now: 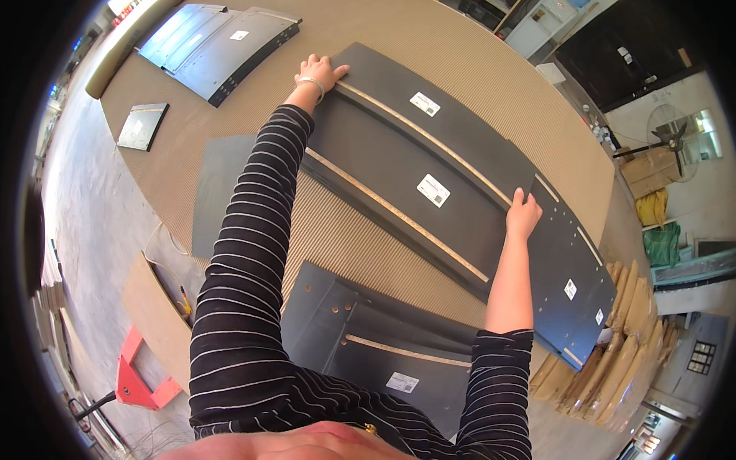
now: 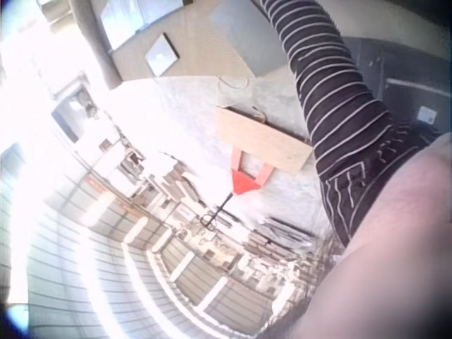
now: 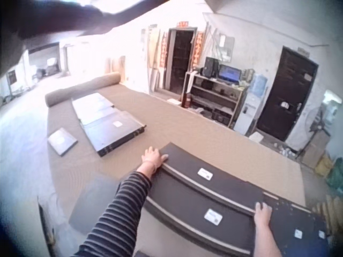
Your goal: The person kneels on the floor and arranges several dark rectangular panels on a large cardboard sheet. They pick up panels from a nearby stack, place them on the cardboard, and adjust their positions to form a neat arrangement.
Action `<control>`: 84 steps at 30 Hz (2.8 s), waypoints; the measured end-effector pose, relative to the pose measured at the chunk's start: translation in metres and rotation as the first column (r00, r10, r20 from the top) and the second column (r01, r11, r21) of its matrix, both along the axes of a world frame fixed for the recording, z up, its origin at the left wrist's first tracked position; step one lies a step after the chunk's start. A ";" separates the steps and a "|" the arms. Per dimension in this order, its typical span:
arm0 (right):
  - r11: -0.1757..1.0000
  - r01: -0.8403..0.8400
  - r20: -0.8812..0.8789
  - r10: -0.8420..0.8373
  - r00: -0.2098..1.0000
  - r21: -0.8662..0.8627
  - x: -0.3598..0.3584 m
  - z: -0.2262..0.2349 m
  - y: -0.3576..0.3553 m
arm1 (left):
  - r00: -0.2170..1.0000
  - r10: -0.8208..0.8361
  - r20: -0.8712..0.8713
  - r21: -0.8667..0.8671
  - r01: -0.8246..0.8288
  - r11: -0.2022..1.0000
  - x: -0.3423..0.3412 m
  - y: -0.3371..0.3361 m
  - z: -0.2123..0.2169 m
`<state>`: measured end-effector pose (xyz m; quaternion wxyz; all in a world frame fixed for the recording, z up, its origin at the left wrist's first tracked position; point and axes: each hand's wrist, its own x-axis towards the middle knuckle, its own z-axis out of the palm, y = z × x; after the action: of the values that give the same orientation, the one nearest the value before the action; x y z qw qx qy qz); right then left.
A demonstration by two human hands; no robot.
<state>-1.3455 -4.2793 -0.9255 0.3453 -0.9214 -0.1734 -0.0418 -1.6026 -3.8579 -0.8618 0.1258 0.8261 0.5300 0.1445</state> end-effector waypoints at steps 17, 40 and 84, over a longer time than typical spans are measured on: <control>0.995 -0.034 -0.002 0.034 0.999 -0.094 0.002 -0.004 -0.005 | 0.998 -0.051 0.039 0.009 0.050 0.999 -0.014 0.004 -0.023; 0.984 -0.173 0.011 0.173 0.985 0.039 -0.133 -0.003 -0.045 | 0.939 -0.344 -0.003 0.367 0.321 0.873 -0.133 -0.189 -0.057; 0.932 0.182 -0.584 0.038 0.811 0.313 -0.271 -0.062 -0.430 | 0.906 0.299 0.300 -0.478 -0.129 0.869 -0.372 -0.438 -0.154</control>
<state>-1.6166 -4.7091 -0.9880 0.5400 -0.8180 -0.0136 0.1975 -1.9745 -4.2956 -1.0157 0.3913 0.6683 0.6059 0.1823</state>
